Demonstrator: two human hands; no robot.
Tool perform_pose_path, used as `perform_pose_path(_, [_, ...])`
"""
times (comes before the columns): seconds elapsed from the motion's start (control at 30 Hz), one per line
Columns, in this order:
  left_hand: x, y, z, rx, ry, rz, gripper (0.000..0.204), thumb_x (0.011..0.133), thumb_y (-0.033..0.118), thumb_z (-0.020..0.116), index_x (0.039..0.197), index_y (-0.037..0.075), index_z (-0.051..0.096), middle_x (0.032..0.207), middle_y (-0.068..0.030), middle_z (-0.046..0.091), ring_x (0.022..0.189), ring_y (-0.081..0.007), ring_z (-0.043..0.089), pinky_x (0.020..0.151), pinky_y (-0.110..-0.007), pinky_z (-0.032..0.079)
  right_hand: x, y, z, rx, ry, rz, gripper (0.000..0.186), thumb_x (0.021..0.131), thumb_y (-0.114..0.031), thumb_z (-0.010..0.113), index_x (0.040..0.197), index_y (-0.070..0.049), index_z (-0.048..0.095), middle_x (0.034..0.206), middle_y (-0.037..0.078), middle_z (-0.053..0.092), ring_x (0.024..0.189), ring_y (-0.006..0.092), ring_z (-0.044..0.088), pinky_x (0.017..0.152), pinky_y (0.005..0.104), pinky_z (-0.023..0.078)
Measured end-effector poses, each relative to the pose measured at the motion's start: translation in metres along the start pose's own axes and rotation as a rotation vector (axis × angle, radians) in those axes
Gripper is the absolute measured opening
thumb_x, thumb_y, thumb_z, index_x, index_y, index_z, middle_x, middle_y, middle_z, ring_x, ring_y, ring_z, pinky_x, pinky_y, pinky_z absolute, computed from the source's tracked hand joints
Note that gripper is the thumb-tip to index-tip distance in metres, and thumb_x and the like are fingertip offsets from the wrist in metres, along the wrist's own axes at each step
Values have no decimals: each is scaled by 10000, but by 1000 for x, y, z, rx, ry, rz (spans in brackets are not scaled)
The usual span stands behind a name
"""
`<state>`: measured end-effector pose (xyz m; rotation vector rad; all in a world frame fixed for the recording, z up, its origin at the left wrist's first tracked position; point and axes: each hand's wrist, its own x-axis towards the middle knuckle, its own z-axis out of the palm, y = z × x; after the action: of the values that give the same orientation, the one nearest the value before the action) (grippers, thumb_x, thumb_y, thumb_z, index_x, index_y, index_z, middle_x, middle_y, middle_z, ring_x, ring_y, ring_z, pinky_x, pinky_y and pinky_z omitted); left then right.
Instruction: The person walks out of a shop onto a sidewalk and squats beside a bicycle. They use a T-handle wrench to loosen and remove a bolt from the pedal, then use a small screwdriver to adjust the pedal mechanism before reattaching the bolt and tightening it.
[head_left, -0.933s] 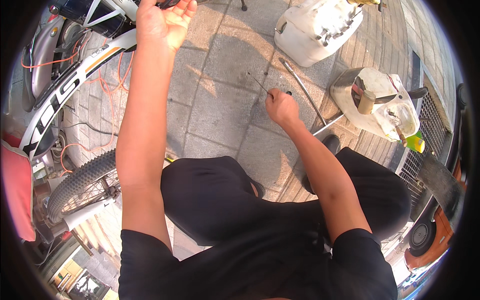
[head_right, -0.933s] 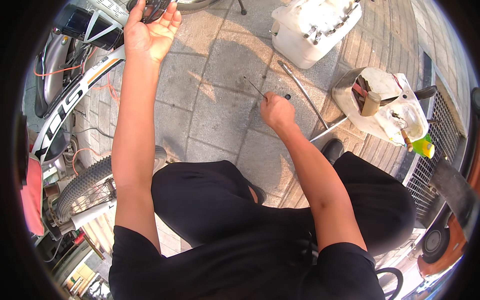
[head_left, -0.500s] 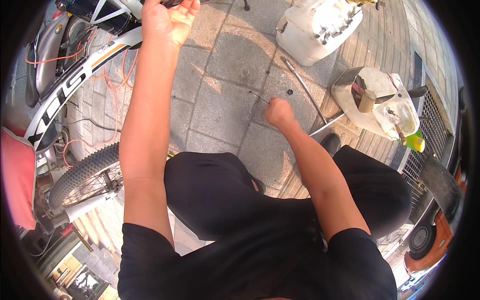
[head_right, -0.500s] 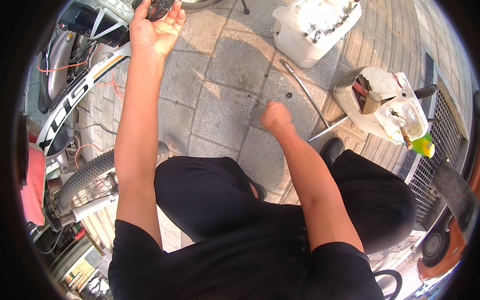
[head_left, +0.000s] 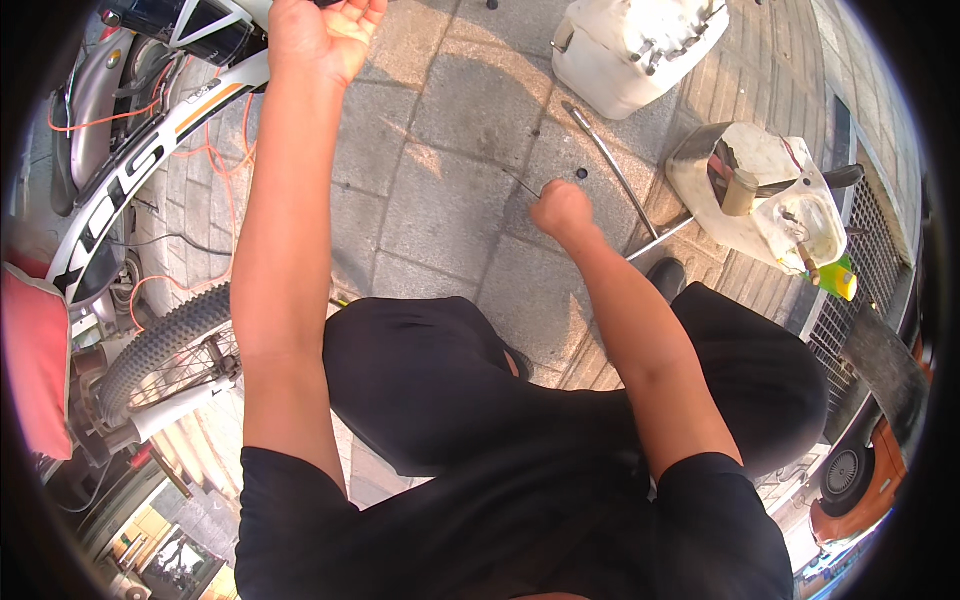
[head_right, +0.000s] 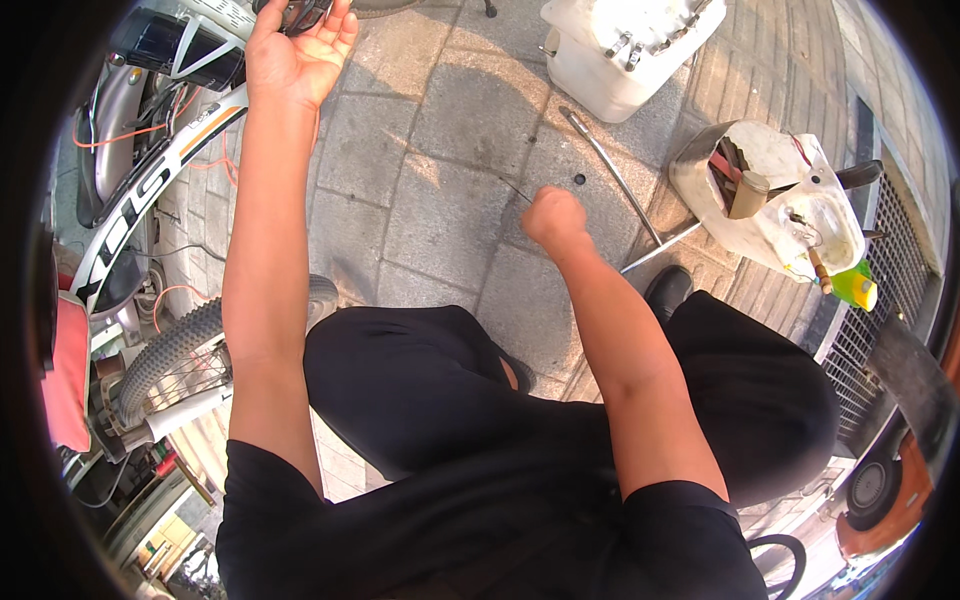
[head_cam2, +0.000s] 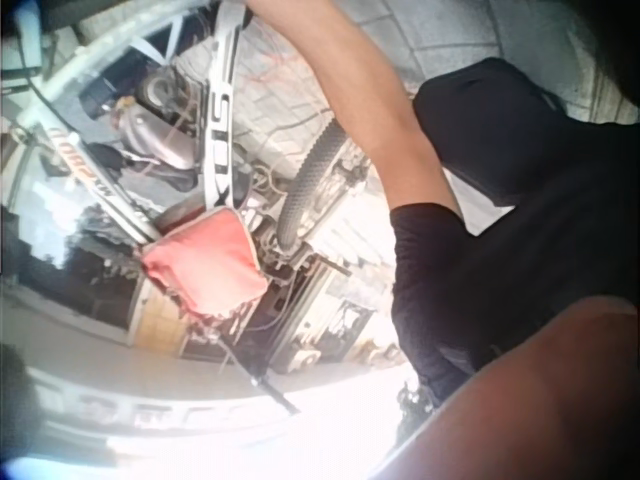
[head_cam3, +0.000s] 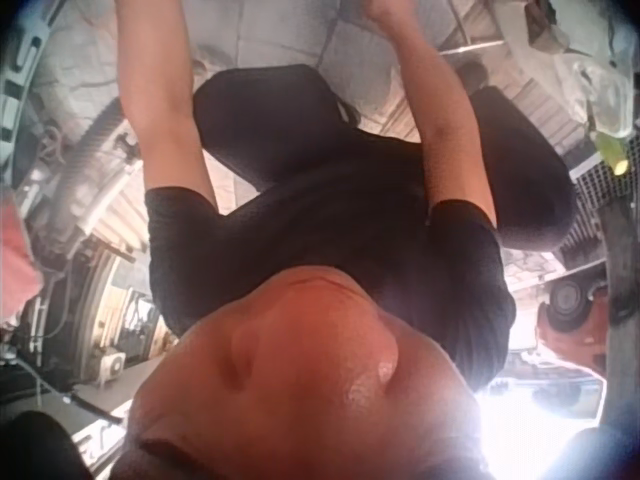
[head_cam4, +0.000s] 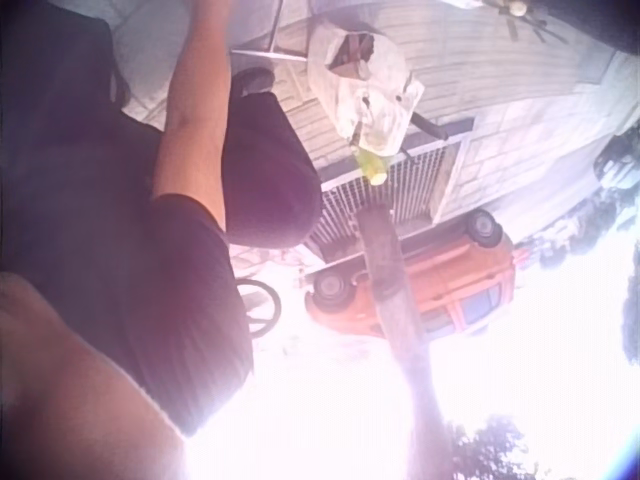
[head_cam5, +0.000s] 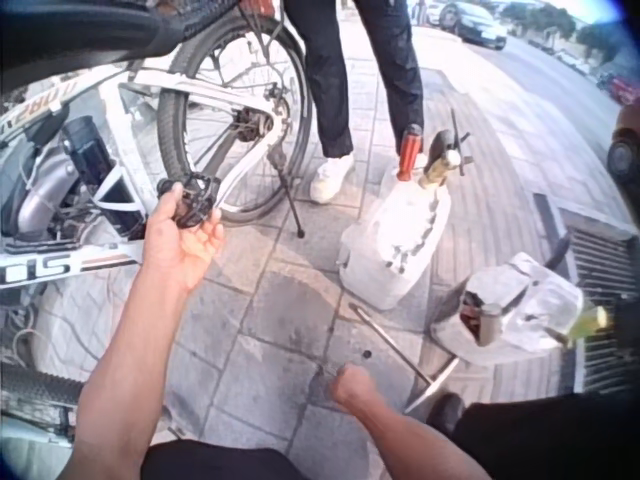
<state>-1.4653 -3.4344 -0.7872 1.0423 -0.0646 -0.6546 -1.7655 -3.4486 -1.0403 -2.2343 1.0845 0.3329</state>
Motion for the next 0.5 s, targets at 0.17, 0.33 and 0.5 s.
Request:
perform_pose_path(0.17, [-5, 4, -3, 35, 17, 21, 274, 942, 422, 719, 899, 156, 672, 859, -48, 717, 769, -225, 686, 694, -385, 540, -7, -19, -8, 312, 180, -185, 245, 890, -200, 601, 1012, -79, 775, 1039, 226, 734, 999, 418, 707, 899, 487, 563])
perform_pose_path(0.33, [2, 1, 5, 97, 4, 2, 259, 961, 416, 699, 913, 165, 658, 865, -58, 726, 728, -235, 690, 653, -386, 538, 12, -11, -11, 452, 103, -66, 274, 938, -231, 628, 1110, -67, 765, 978, 211, 742, 910, 380, 723, 838, 442, 568])
perform_pose_path(0.5, [-5, 16, 2, 180, 63, 26, 319, 952, 363, 675, 1077, 70, 655, 1027, -125, 695, 955, -298, 679, 934, -476, 478, -19, -99, -138, 868, 252, -227, 305, 986, -303, 612, 1096, -63, 764, 974, 193, 743, 909, 359, 714, 851, 424, 552])
